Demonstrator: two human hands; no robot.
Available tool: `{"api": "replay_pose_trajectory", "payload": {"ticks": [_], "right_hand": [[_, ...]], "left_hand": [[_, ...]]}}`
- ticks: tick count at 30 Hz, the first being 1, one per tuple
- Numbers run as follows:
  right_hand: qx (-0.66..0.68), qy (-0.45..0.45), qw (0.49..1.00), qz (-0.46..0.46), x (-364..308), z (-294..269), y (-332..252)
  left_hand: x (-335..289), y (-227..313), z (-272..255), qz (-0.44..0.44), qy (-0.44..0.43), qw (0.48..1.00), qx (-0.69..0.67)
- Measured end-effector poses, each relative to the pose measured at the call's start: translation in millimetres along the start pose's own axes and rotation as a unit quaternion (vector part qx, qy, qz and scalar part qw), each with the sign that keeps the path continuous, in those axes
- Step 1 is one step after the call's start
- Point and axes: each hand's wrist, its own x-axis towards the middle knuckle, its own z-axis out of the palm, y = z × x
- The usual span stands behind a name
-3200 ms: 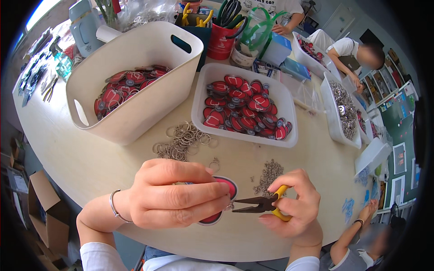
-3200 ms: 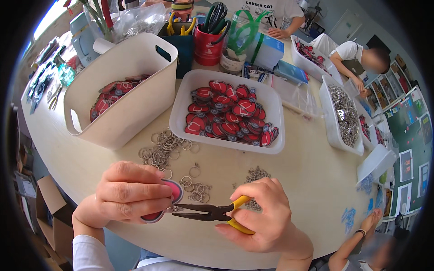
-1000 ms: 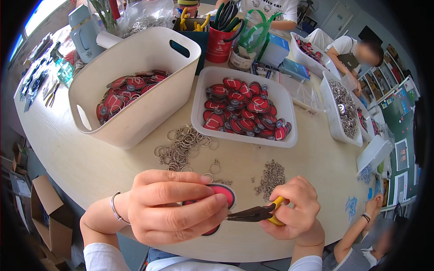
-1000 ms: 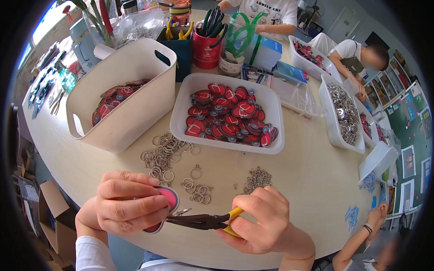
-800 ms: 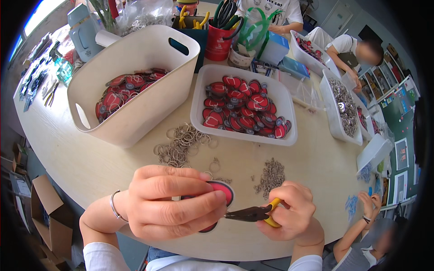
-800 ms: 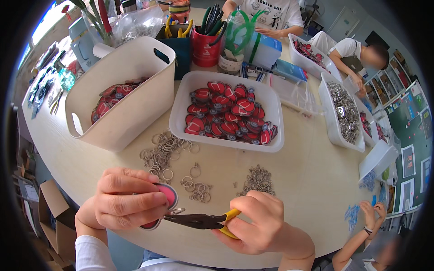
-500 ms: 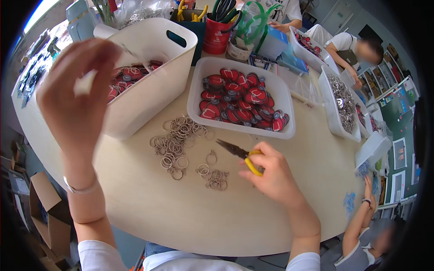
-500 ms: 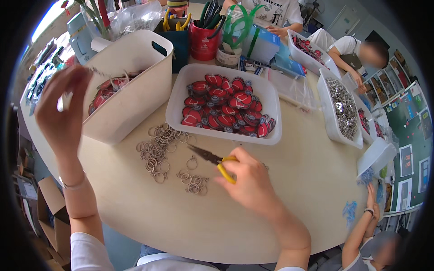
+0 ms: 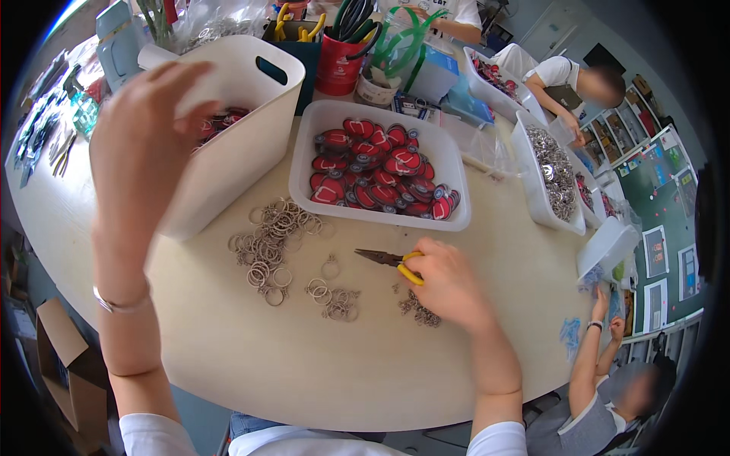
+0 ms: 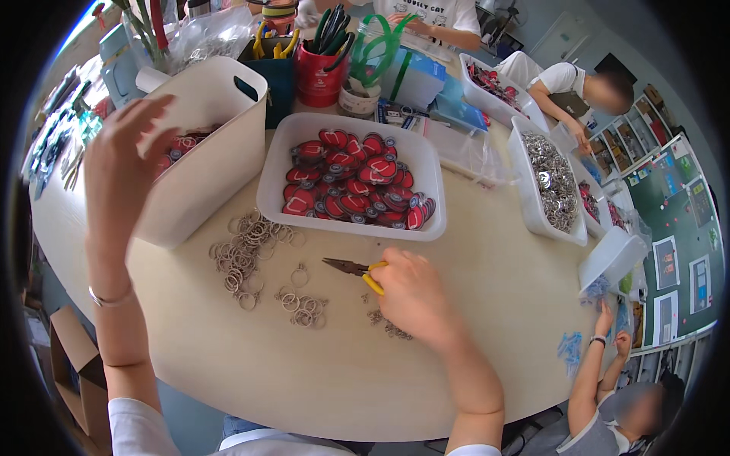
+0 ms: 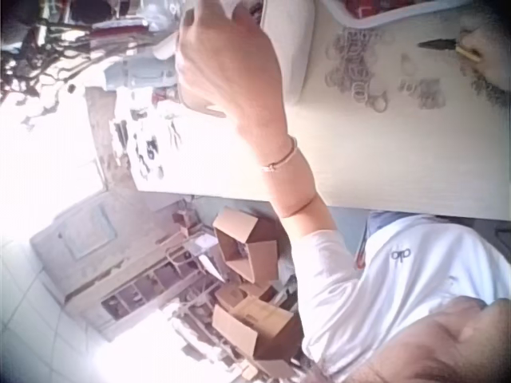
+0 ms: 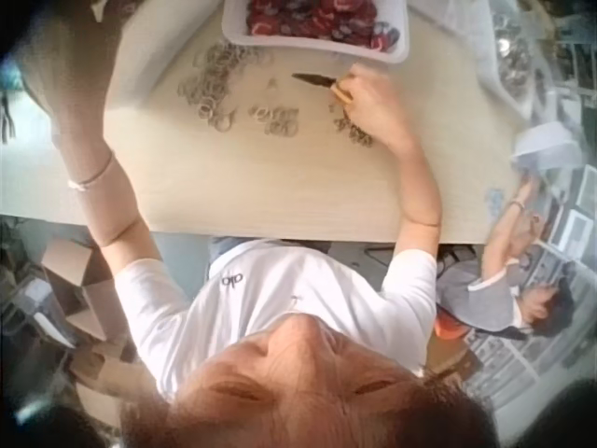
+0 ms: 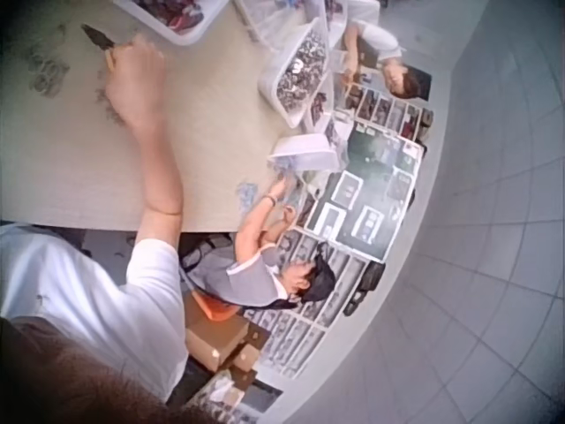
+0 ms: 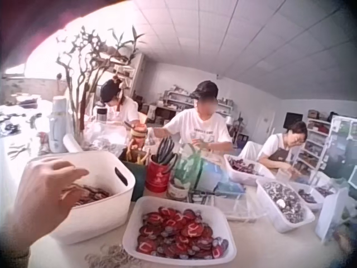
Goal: The person uses pliers to attach metal split rings to red heart-shaped keychains. They pick up a keychain, thread a split ring through the hole, and secure it using the pliers. The finished keychains are placed into a white plastic bin on the table.
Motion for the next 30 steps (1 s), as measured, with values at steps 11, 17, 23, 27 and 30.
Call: {"api": "replay_pose_trajectory", "payload": {"ticks": [11,17,23,27,30], "right_hand": [[0.011,-0.016,0.999,-0.042,2.7,5.9,-5.9],[0.008,-0.019,0.999,-0.038,2.2,7.2,-2.6],[0.036,-0.038,0.998,-0.021,3.3,3.9,-1.7],[0.058,-0.05,0.997,-0.016,5.2,-0.8,3.4],[0.049,-0.03,0.998,-0.005,1.1,-2.0,8.3]], "left_hand": [[15.8,181.9,163.9,0.256,-0.361,0.846,-0.299],[20.9,190.5,164.2,0.268,-0.397,0.823,-0.306],[15.4,161.8,180.8,0.3,-0.275,0.849,-0.338],[20.6,131.2,150.6,0.177,-0.228,0.894,-0.342],[13.7,116.2,103.4,0.03,-0.213,0.859,-0.465]]}}
